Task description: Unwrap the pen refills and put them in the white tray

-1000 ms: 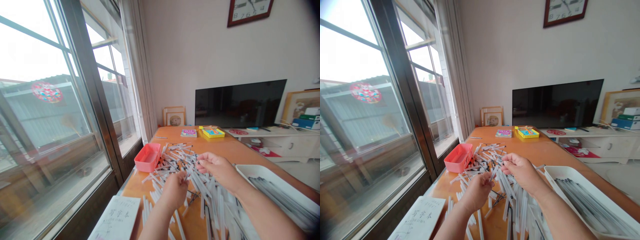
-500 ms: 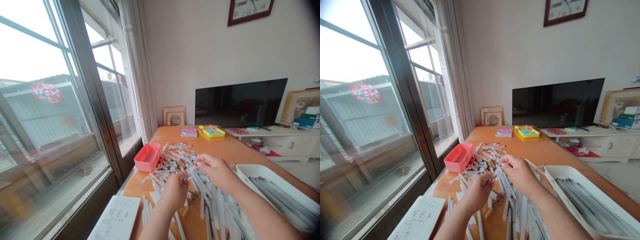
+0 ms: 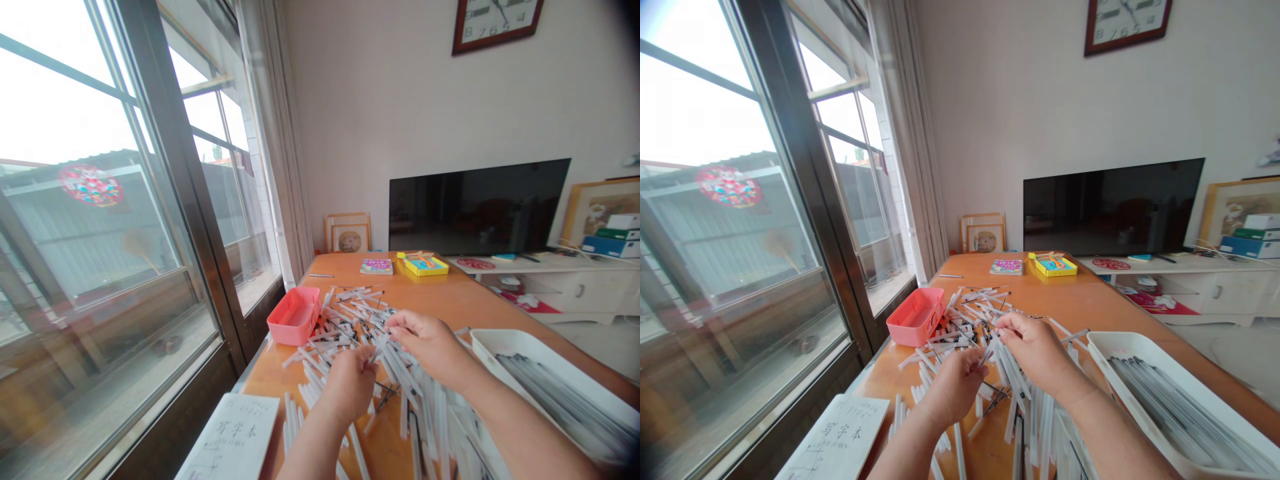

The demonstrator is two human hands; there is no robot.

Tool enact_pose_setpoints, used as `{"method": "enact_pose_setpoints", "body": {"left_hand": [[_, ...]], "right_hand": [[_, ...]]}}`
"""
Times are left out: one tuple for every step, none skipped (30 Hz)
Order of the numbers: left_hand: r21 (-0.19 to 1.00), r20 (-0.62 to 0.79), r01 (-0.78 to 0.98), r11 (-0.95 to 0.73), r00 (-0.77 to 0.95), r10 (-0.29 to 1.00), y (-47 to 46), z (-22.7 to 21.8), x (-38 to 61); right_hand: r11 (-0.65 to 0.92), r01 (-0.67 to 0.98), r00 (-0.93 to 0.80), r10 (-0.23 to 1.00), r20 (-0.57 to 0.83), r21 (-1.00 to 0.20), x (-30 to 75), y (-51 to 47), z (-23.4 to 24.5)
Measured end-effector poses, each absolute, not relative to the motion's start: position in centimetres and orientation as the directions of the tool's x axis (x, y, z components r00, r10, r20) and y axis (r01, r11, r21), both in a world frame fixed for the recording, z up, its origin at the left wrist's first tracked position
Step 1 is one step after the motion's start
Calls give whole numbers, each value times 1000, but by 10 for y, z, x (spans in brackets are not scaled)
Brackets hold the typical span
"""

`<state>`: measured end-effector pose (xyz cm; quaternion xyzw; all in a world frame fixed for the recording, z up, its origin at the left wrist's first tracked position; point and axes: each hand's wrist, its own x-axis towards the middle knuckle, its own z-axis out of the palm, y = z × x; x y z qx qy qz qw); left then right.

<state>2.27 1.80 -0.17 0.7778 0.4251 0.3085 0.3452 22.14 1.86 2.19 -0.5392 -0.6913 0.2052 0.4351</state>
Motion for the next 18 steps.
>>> {"method": "enact_pose_setpoints", "body": {"left_hand": [[802, 186, 442, -401, 453, 872, 18, -1, 23], [805, 186, 437, -401, 457, 870, 17, 0, 23], [808, 186, 433, -401, 458, 869, 17, 0, 23], [809, 186, 432, -399, 456, 870, 17, 0, 23], [809, 186, 434, -398, 453, 872, 17, 0, 23], [807, 186, 437, -397, 451, 873, 18, 0, 23], [805, 186, 441, -397, 449, 874, 18, 0, 23], [801, 185, 447, -397, 447, 875, 18, -1, 23], [797, 184, 454, -397, 444, 877, 18, -1, 24], [792, 182, 464, -396, 440, 879, 18, -2, 24], [787, 181, 474, -395, 435, 882, 18, -2, 24], [782, 180, 483, -394, 430, 885, 18, -2, 24], [777, 181, 491, -395, 426, 886, 18, -2, 24], [772, 185, 496, -399, 424, 886, 17, -2, 24], [766, 192, 498, -406, 425, 885, 16, -2, 24], [761, 198, 501, -413, 426, 883, 15, -1, 24], [755, 203, 506, -418, 425, 882, 15, 0, 24], [750, 205, 513, -419, 421, 883, 14, 0, 24]], "right_hand": [[336, 564, -43, 924, 380, -754, 221, 19, 21], [337, 559, -45, 924, 379, -757, 221, 19, 21], [336, 551, -47, 926, 374, -764, 221, 20, 21], [331, 538, -50, 930, 363, -775, 221, 20, 21], [319, 515, -51, 938, 343, -795, 221, 20, 21], [298, 483, -51, 948, 313, -823, 221, 20, 21], [271, 447, -56, 960, 276, -852, 222, 20, 21], [241, 415, -64, 970, 236, -877, 222, 21, 21], [215, 390, -74, 977, 202, -895, 223, 21, 20], [197, 376, -85, 980, 178, -905, 224, 21, 20], [188, 375, -94, 982, 165, -908, 225, 22, 19], [187, 383, -97, 982, 162, -905, 226, 22, 19], [187, 394, -98, 982, 161, -900, 226, 23, 18], [187, 411, -97, 982, 161, -892, 227, 23, 18], [187, 435, -95, 982, 162, -881, 228, 23, 18], [191, 467, -91, 982, 168, -863, 228, 22, 18], [201, 508, -87, 979, 182, -838, 228, 21, 19], [219, 553, -86, 975, 207, -804, 228, 20, 21]]}}
